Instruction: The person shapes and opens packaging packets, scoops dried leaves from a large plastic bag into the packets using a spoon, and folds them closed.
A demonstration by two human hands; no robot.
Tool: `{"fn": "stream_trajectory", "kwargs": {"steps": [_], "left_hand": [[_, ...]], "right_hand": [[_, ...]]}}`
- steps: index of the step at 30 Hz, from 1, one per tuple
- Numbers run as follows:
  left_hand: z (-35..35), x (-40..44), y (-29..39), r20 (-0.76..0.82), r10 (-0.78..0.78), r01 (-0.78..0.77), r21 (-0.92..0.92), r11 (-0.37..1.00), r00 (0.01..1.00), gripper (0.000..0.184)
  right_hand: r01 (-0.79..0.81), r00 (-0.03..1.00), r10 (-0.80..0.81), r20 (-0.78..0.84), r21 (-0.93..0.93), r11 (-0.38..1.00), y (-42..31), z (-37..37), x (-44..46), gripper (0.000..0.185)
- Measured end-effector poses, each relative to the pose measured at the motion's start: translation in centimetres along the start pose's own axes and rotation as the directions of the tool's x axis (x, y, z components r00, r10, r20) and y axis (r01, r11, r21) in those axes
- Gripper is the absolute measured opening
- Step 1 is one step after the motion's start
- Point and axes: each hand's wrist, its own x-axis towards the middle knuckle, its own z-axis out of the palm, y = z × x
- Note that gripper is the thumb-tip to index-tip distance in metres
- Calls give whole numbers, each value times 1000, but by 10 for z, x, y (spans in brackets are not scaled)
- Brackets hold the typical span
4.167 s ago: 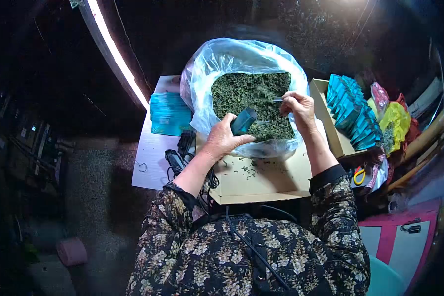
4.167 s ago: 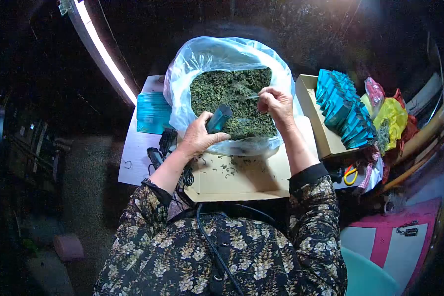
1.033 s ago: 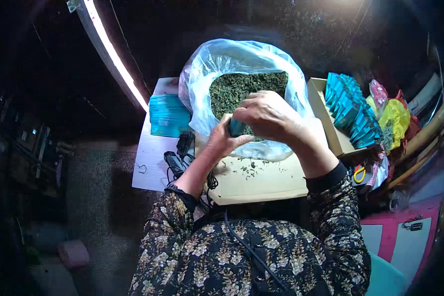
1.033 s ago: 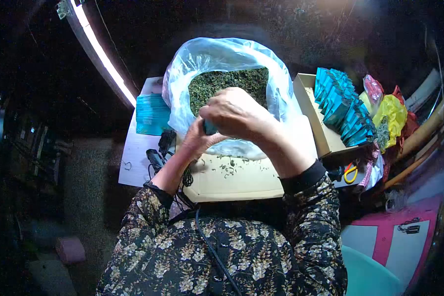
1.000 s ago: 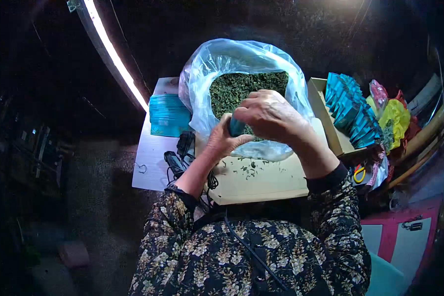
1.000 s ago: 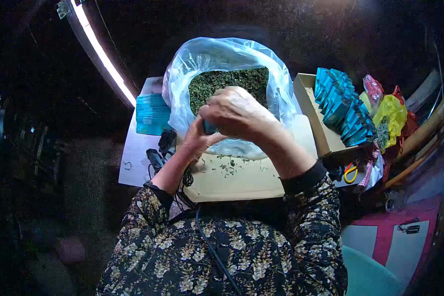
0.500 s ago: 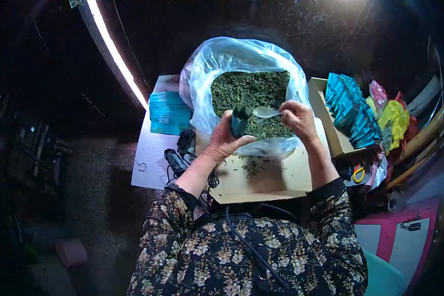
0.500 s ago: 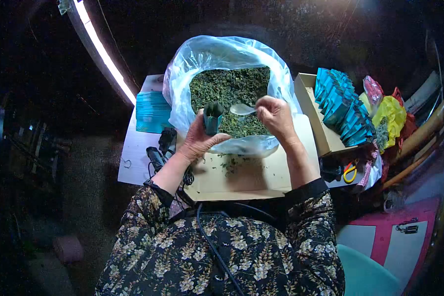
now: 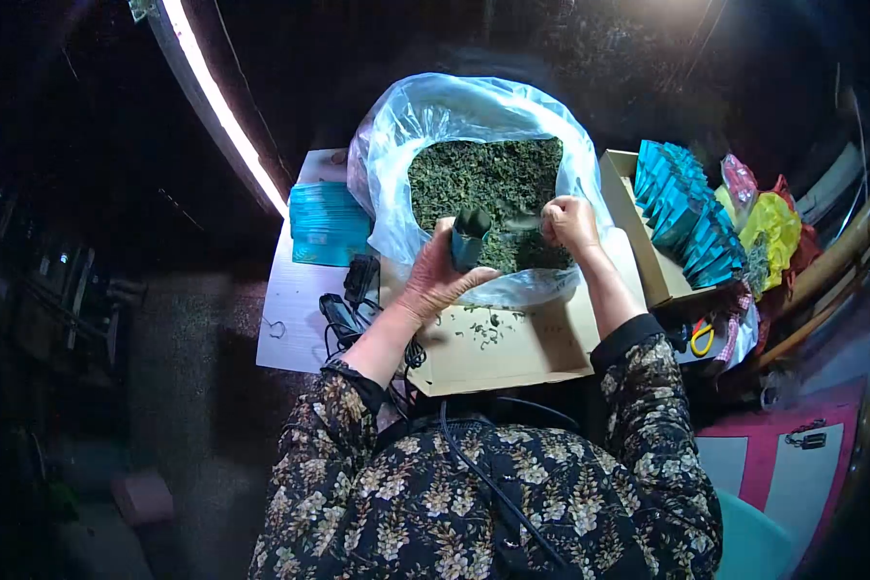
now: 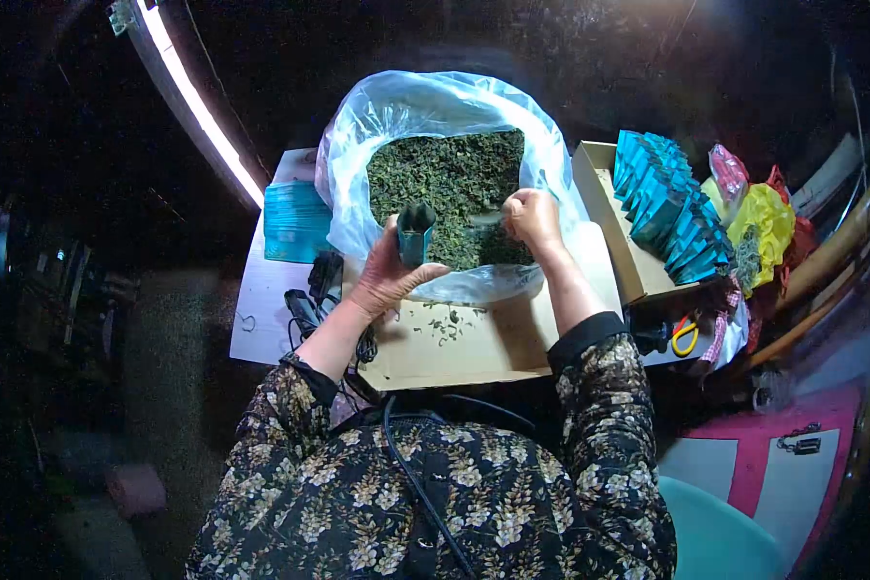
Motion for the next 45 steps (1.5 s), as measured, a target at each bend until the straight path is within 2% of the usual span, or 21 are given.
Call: {"fn": "stream_trajectory", "kwargs": {"steps": [1,4,8,9,12,16,21,24,25,28,29,32,33,36,38,41,42,44,45], "left_hand": [[-1,-1,1,1,-1,1,-27,1000,1000,70],[-1,-2,-3,-3,-3,3,-29,1000,1000,68],[2,-1,-10,6,-8,9,-70,997,1000,67],[3,-1,-12,8,-11,11,-90,996,1000,67],[6,-1,-17,-3,-62,62,-64,996,998,67],[4,-1,-16,-12,-133,134,18,991,991,68],[3,0,-13,-18,-227,228,128,965,974,72],[1,1,-2,-16,-288,286,196,938,957,74],[0,2,2,-15,-318,313,229,922,948,75],[0,2,6,7,-328,313,277,908,945,77],[0,2,8,20,-334,313,301,901,942,78],[0,4,13,38,-356,326,318,890,934,79],[0,4,13,43,-366,334,327,884,929,79],[2,0,7,20,-287,262,349,900,958,79],[1,-1,4,9,-247,227,362,904,969,79],[-3,-1,1,6,-292,280,266,923,957,75],[-2,-1,-2,5,-289,277,265,924,957,75],[4,-4,-14,-26,-111,112,53,992,994,75],[5,-4,-16,-56,-24,21,-51,998,998,75]], "right_hand": [[3,1000,-3,3,1,1000,0,2,3,18],[85,982,-55,-179,165,983,-3,8,5,17],[199,968,-162,-192,194,961,-7,7,-2,15],[198,968,-161,-190,194,961,-8,6,-5,15],[350,932,-317,-178,203,914,-12,-1,-13,9],[398,917,-380,-120,347,849,-22,-10,-27,12],[396,910,-413,-42,384,834,-52,-18,-53,12],[476,837,-534,119,322,818,-63,-20,-57,15],[476,837,-534,119,322,818,-68,-20,-59,15],[702,703,-681,207,-42,711,-86,-17,-62,15],[700,705,-679,205,-43,713,-94,-17,-63,15],[833,532,-742,408,-409,372,-118,-14,-67,3],[833,532,-742,408,-409,373,-123,-10,-69,3],[912,305,-776,552,-404,71,-136,0,-76,10],[897,293,-802,520,-440,43,-139,-3,-82,10],[858,263,-847,463,-513,-13,-138,-10,-87,9],[840,343,-859,380,-533,100,-133,-15,-86,6],[775,496,-844,205,-542,324,-119,-26,-82,6],[775,496,-844,205,-543,323,-109,-29,-77,6]]}}
